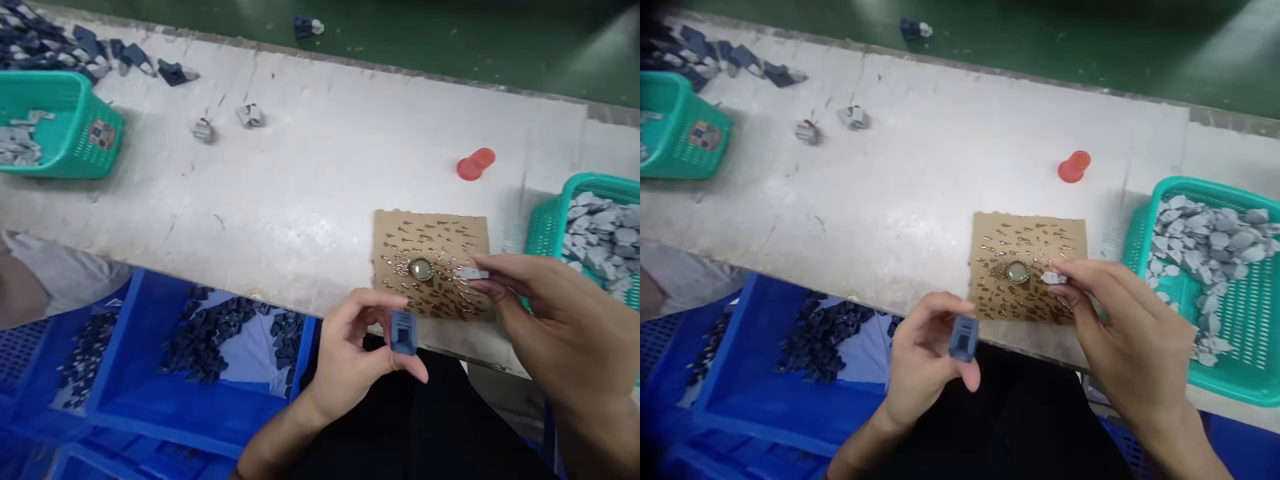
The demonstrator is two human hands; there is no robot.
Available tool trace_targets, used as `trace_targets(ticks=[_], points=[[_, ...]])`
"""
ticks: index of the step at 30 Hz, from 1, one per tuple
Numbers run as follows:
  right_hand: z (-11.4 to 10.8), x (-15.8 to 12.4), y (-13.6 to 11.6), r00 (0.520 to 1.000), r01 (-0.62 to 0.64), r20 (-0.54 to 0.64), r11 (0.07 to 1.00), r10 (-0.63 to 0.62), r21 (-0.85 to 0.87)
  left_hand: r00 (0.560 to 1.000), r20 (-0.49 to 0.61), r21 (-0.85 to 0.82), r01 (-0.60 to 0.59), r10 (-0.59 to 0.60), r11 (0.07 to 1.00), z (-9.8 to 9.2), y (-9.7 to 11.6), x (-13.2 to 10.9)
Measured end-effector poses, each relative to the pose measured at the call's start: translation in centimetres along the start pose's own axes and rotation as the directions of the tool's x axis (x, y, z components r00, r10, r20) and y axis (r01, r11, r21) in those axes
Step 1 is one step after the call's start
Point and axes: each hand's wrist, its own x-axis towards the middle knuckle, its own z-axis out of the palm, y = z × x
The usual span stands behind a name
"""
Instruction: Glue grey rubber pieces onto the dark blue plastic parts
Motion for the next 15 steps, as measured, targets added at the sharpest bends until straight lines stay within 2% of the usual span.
trace_targets(ticks=[4, 8, 13, 15], points=[[1.7, 1.0, -0.3, 0.978, 0.208, 0.010, 0.978, -0.208, 0.005, 0.987, -0.036, -0.093, 0.151, -0.155, 0.984, -0.7, -0.1, 0.0], [2.8, 1.3, -0.2, 0.955, 0.291, 0.053, 0.957, -0.292, 0.021, 0.958, 0.089, -0.356, 0.285, -0.271, 0.890, -1.3, -0.2, -0.1], [3.1, 1.0, -0.1, 0.955, 0.263, 0.129, 0.963, -0.268, 0.053, 0.915, 0.235, -0.597, 0.401, -0.327, 0.695, -1.0, 0.4, 0.0], [2.4, 0.4, -0.4, 0.980, 0.075, 0.173, 0.983, -0.103, 0.165, 0.902, 0.274, -0.652, 0.430, -0.335, 0.624, -1.0, 0.5, 0.1]])
